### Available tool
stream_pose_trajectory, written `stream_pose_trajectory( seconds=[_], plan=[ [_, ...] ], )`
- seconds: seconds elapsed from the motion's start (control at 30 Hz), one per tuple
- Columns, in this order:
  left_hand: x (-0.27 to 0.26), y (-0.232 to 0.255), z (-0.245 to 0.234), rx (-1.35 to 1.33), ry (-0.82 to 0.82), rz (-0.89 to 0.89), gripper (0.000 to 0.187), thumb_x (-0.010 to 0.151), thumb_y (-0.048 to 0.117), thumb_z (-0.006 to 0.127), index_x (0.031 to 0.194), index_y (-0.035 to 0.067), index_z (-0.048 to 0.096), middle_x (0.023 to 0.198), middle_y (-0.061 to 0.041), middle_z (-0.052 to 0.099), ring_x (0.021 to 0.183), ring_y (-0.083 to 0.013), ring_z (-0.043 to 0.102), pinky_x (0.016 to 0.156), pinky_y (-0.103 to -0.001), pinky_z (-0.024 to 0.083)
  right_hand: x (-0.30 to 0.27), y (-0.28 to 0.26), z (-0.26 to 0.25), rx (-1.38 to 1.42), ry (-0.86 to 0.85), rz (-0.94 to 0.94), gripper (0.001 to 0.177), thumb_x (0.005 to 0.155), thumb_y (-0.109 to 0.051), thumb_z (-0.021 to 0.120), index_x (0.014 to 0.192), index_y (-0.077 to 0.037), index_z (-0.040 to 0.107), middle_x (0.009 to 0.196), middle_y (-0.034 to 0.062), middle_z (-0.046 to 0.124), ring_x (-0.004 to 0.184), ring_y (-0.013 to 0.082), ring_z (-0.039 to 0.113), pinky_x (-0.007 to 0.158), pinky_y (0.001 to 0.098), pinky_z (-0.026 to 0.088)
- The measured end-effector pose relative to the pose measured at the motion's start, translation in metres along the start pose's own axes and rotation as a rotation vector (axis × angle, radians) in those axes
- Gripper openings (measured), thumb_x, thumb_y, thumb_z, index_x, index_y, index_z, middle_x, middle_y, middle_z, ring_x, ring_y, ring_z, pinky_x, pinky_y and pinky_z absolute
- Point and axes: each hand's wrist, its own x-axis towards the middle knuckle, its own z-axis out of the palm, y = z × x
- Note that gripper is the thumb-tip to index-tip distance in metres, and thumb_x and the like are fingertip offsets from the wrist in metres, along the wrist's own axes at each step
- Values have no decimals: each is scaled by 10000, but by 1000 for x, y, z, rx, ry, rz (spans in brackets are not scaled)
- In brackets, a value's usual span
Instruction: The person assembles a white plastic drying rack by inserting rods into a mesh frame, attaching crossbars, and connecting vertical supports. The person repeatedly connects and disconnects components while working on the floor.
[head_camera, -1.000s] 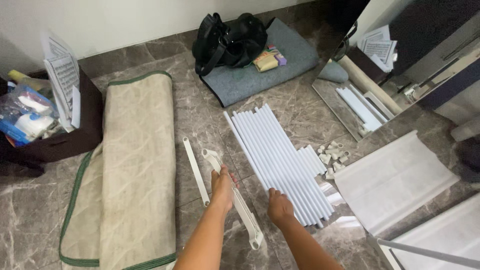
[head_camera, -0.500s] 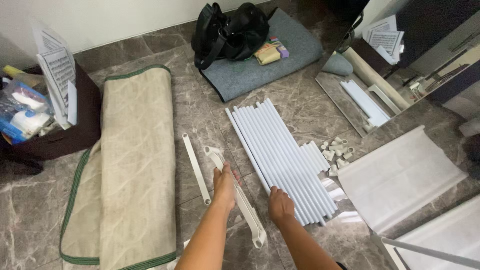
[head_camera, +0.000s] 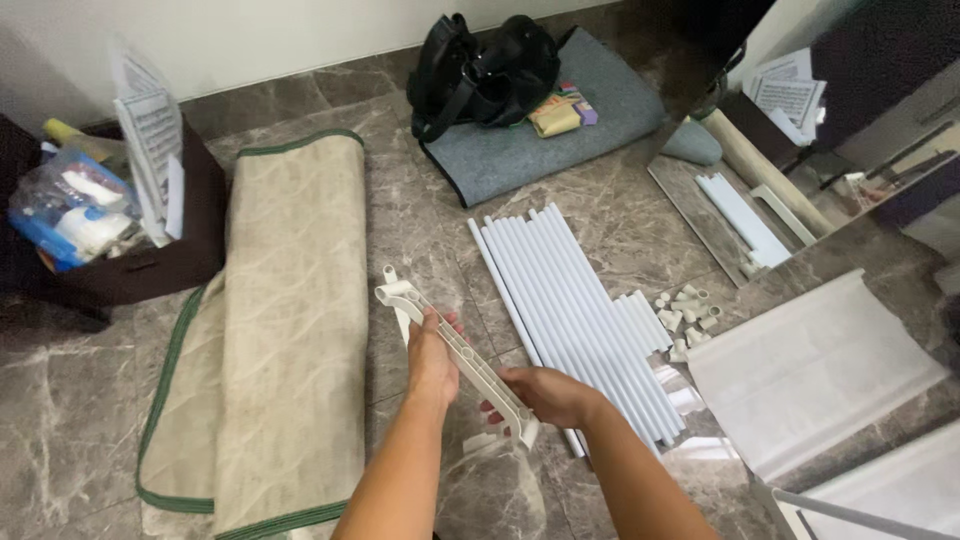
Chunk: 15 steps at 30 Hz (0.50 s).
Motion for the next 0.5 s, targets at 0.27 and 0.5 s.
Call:
stream_pose_trajectory(
  seconds=[0.27,0.5],
  plan=[
    [24,2,-49,212,20,-29,437,1072,446,451,1346,116,536,1322,-167,576,1176,-335,515,951,-530,437,5,-24,30,139,113,-190,277,1012,-180,514,1232,-11,506,1026,148,671,878,285,686,852,476,614],
    [22,-5,-84,391,242,-230,526,1029,403,398,1512,196,424,1519,-104,468,1356,-310,471,1096,-527,393,106,13,50,-629,675,-252,422,997,-209,527,1382,-67,429,1208,267,622,1101,399,610,987,500,466]
  ],
)
